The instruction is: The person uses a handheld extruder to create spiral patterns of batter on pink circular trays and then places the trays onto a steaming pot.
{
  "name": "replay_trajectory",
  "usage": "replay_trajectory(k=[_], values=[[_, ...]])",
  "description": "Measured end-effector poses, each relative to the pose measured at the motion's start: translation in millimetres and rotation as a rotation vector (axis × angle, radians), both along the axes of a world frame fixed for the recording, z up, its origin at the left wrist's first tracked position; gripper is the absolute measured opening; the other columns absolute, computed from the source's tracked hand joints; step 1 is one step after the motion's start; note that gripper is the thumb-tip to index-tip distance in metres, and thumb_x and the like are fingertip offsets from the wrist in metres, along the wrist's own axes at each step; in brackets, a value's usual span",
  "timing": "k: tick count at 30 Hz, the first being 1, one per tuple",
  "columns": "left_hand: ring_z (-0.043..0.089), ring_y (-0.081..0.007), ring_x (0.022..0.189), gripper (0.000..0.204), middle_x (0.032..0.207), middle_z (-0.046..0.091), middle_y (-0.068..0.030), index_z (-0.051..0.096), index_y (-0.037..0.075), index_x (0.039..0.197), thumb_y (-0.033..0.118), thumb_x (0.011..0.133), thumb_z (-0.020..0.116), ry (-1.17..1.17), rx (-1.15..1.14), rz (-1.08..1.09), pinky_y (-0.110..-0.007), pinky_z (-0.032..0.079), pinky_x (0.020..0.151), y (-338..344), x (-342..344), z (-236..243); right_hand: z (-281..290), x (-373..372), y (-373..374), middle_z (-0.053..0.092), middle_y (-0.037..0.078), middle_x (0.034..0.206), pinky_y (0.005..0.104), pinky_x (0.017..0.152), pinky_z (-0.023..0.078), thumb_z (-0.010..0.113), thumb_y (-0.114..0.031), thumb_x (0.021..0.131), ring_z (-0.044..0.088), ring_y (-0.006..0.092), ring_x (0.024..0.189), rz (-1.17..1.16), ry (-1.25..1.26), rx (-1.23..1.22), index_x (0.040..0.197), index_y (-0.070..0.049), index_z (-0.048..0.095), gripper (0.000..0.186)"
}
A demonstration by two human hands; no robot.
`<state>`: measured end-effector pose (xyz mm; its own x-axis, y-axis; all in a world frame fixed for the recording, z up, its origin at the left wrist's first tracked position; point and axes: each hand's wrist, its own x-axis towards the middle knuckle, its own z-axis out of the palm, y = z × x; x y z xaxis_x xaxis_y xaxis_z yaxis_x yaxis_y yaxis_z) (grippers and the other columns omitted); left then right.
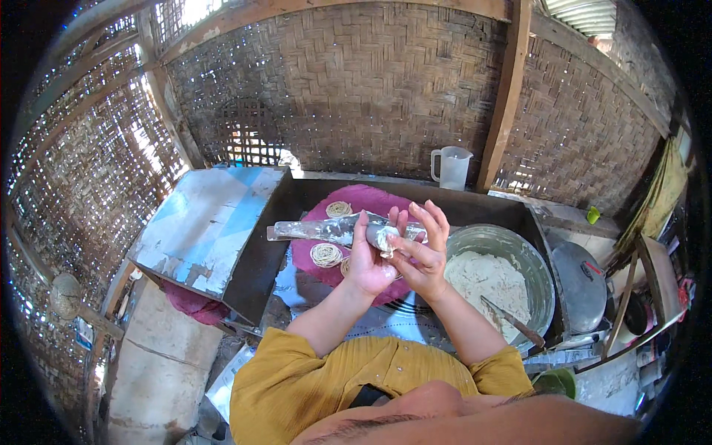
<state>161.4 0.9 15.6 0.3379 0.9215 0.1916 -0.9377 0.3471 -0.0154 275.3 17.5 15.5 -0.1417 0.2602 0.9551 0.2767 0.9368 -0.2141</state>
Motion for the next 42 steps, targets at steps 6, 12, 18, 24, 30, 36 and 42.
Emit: replay_trajectory(k=[6,12,18,24,30,36,42], values=[[0.052,-0.0222,0.098,0.046,0.105,0.055,-0.0049,0.055,0.008,0.099,0.048,0.079,0.046,0.129,0.053,0.016,-0.043,0.037,0.092,-2.8,4.2,2.6,-5.9,7.4,-6.1,0.046,0.01,0.118,0.0425,0.095,0.026,0.072,-0.01,0.052,0.033,0.0322,0.115,0.072,0.057,-0.043,0.073,-0.017,0.066,0.022],[0.052,-0.0195,0.096,0.045,0.1,0.057,-0.0048,0.056,0.009,0.097,0.049,0.078,0.047,0.113,-0.001,0.0,-0.037,0.043,0.085,-4.5,2.9,3.3,2.7,13.9,-11.1,0.045,0.011,0.119,0.0432,0.096,0.025,0.072,-0.012,0.054,0.034,0.034,0.115,0.283,0.152,-0.292,0.077,-0.014,0.065,0.024],[0.052,-0.0189,0.094,0.046,0.097,0.058,-0.0061,0.056,0.009,0.097,0.05,0.079,0.046,0.158,-0.032,-0.034,-0.034,0.043,0.083,-5.1,11.9,4.5,13.2,17.3,-15.7,0.041,0.014,0.123,0.0454,0.096,0.023,0.072,-0.019,0.058,0.029,0.0352,0.118,0.144,-0.057,-0.155,0.085,-0.013,0.065,0.029],[0.052,-0.0174,0.101,0.043,0.098,0.058,-0.0023,0.054,0.008,0.098,0.046,0.082,0.044,0.177,0.037,0.023,-0.042,0.042,0.085,-4.1,4.1,0.9,9.4,34.5,-25.9,0.044,0.011,0.119,0.0469,0.095,0.023,0.073,-0.02,0.055,0.03,0.0362,0.116,0.087,0.031,-0.304,0.073,-0.013,0.062,0.022],[0.05,-0.0172,0.104,0.043,0.098,0.059,-0.0025,0.051,0.007,0.101,0.045,0.082,0.044,0.313,-0.013,0.161,-0.042,0.043,0.084,-2.2,11.4,1.4,14.1,34.2,-39.9,0.044,0.011,0.118,0.0475,0.093,0.025,0.074,-0.021,0.052,0.031,0.0374,0.114,-0.186,-0.078,-0.287,0.071,-0.011,0.061,0.025],[0.051,-0.0183,0.102,0.043,0.098,0.059,-0.0037,0.049,0.007,0.102,0.045,0.082,0.045,0.338,-0.026,0.171,-0.041,0.041,0.087,-2.7,17.5,3.1,15.6,37.0,-38.1,0.045,0.011,0.117,0.0465,0.092,0.026,0.072,-0.015,0.052,0.032,0.0368,0.113,-0.258,-0.098,-0.28,0.069,-0.01,0.061,0.02],[0.052,-0.0206,0.101,0.038,0.097,0.058,-0.0051,0.049,0.008,0.101,0.042,0.082,0.047,0.369,-0.015,0.22,-0.042,0.041,0.087,0.0,20.6,-0.7,15.6,40.0,-38.6,0.047,0.01,0.114,0.0456,0.092,0.027,0.066,-0.009,0.056,0.035,0.0355,0.111,-0.262,-0.117,-0.3,0.069,-0.008,0.062,0.013]])
